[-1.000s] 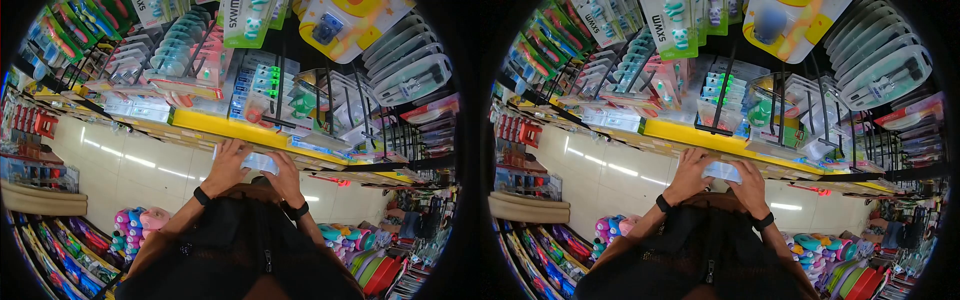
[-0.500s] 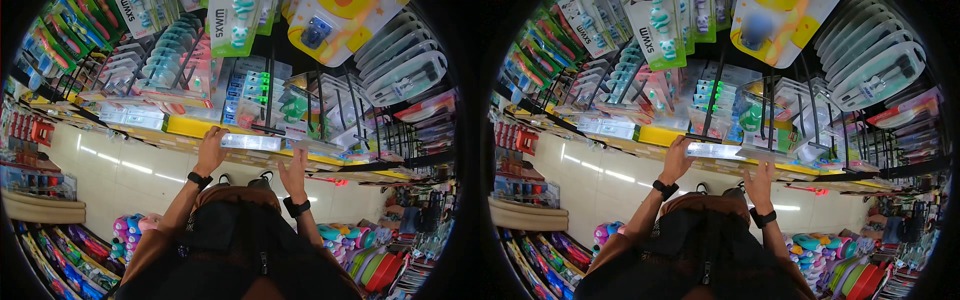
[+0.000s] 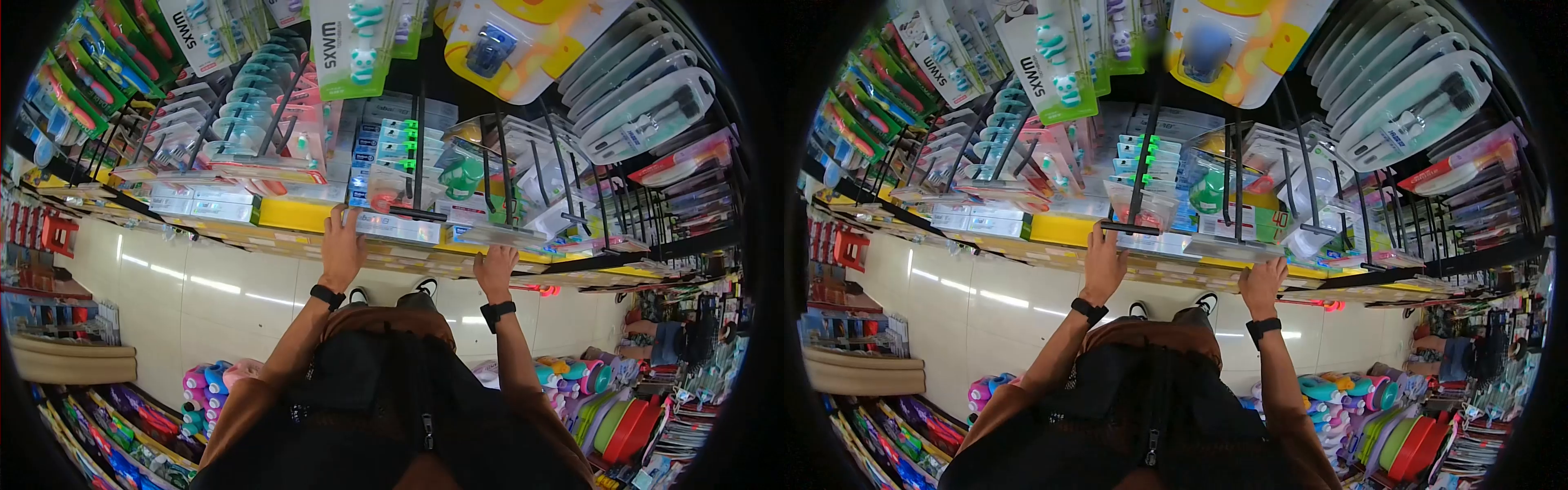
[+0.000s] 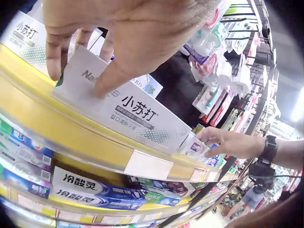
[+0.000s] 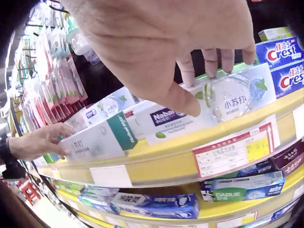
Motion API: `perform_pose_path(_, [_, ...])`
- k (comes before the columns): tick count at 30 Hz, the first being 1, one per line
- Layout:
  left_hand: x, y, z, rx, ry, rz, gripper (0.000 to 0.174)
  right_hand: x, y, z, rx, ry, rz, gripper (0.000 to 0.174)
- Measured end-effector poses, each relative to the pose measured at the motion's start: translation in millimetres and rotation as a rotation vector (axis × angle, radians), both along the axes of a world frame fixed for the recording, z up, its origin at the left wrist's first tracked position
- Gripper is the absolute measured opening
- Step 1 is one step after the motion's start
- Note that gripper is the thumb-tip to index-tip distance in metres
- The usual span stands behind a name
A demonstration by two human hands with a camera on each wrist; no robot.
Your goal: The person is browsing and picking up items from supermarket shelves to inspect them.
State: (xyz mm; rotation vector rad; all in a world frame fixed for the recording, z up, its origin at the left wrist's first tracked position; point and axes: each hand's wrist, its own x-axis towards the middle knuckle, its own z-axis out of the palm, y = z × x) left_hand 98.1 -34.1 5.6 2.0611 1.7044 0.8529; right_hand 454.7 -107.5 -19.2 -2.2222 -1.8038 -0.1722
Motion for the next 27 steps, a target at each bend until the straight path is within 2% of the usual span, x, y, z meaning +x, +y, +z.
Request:
perform_pose_path(3, [-5.0,3.0,-3.4,0.007,0.021,-0.012,0.070,13.3,2.5,-5.4,-0.021,-0.095,0.008,0.031])
perform_pose_path(10, [-11.1,3.0,-2.9,-0.023,-0.017,-0.059,0.069,30.5,10.5,-9.4,0.067,-0.125,0.056,0.023])
perform_pose_path(13, [-14.3,2.3,-3.0,0.003,-0.038,-0.094,0.067,32.7,13.2,-9.2,0.043,-0.129,0.084,0.025])
perform_pose_path(15, [-16.1,6.1,-1.3,-0.050,-0.027,-0.116,0.064,32.2,16.6,-6.3,-0.074,-0.101,0.057,0.034])
perform_pose_path(21, [-20.9,9.2,-0.1,-0.063,-0.047,-0.125,0.061,24.4,4.7,21.3,0.003,-0.096,0.069,0.051])
perform_pose_path(25, [-19.2,10.7,-1.0,-0.067,-0.039,-0.123,0.062,23.5,0.6,33.3,0.016,-0.082,0.122,0.052])
perform_pose_path(27, [-19.0,10.8,-3.9,-0.066,-0.041,-0.109,0.063,21.7,-6.7,40.5,0.021,0.009,0.139,0.050])
